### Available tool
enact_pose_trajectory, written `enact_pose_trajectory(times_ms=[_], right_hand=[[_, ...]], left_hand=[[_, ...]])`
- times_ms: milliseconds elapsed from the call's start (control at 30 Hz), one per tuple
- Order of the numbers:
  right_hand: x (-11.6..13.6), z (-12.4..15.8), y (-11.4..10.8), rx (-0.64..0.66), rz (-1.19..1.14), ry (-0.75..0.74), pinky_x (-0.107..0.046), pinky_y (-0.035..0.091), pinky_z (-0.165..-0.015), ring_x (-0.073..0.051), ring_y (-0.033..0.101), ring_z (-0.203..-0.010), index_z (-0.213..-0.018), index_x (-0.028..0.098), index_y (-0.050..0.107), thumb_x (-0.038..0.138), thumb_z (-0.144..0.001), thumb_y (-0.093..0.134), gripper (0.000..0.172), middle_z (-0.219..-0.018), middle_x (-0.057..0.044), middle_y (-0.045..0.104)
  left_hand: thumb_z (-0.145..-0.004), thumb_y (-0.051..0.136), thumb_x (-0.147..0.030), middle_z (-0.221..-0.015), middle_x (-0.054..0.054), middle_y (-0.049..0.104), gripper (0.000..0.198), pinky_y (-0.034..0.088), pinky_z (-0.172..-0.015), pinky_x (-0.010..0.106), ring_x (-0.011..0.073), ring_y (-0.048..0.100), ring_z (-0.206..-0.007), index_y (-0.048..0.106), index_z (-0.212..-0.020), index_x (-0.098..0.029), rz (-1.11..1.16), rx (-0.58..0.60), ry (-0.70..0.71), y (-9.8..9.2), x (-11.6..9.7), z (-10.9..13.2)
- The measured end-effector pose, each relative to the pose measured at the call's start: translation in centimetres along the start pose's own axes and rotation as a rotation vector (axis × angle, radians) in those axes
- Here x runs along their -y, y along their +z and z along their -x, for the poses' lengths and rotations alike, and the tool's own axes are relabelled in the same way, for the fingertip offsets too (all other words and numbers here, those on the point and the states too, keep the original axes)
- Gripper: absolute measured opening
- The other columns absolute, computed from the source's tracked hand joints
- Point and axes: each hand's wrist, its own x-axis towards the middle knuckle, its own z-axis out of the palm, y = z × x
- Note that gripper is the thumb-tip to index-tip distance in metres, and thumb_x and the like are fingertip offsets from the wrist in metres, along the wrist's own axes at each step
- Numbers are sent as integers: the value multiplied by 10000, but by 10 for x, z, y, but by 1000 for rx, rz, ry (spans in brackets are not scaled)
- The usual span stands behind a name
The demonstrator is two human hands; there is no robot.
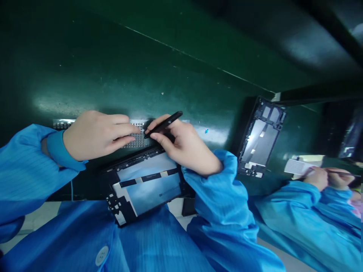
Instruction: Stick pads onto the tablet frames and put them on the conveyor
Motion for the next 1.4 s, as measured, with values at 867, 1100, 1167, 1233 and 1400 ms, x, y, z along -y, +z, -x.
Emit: enact_pose_trajectory(times_ms=[867,1100,1167,1233,1400], right_hand=[[40,79,123,-528,-265,-86,-469,781,-932,-257,885,-1055,-1323,287,733,124,-1127,719,256,-1136,-65,887],[45,77,118,-499,-117,-106,-462,790,-894,-261,897,-1026,-1299,290,708,51,-1058,736,341,-1123,-70,884],[53,77,108,-422,-7,-128,-463,794,-911,-267,903,-1048,-1314,271,715,26,-1042,744,367,-1137,-90,887],[57,71,88,-347,53,-122,-466,797,-939,-277,909,-1095,-1324,255,738,28,-1053,761,354,-1160,-104,895],[31,32,25,-205,137,-60,-512,767,-1077,-303,902,-1191,-1261,267,819,230,-1134,802,134,-1256,-89,924]], left_hand=[[-1173,617,-337,-1118,75,848,302,445,-699,362,226,743,-840,888,-1298,-293,90,5,-46,-4,-4,0],[-1180,587,-358,-1110,63,858,325,402,-645,364,225,746,-826,882,-1310,-312,41,-17,-31,-2,-3,1],[-1181,577,-361,-1113,64,859,332,414,-646,366,224,745,-826,881,-1307,-314,38,-19,-29,-2,-3,1],[-1185,556,-360,-1111,66,856,349,419,-638,368,228,749,-831,878,-1314,-317,18,-11,-23,-3,-3,1],[-1181,553,-358,-1083,68,845,349,440,-640,361,233,758,-842,878,-1303,-324,13,-8,-22,-2,-1,1]])
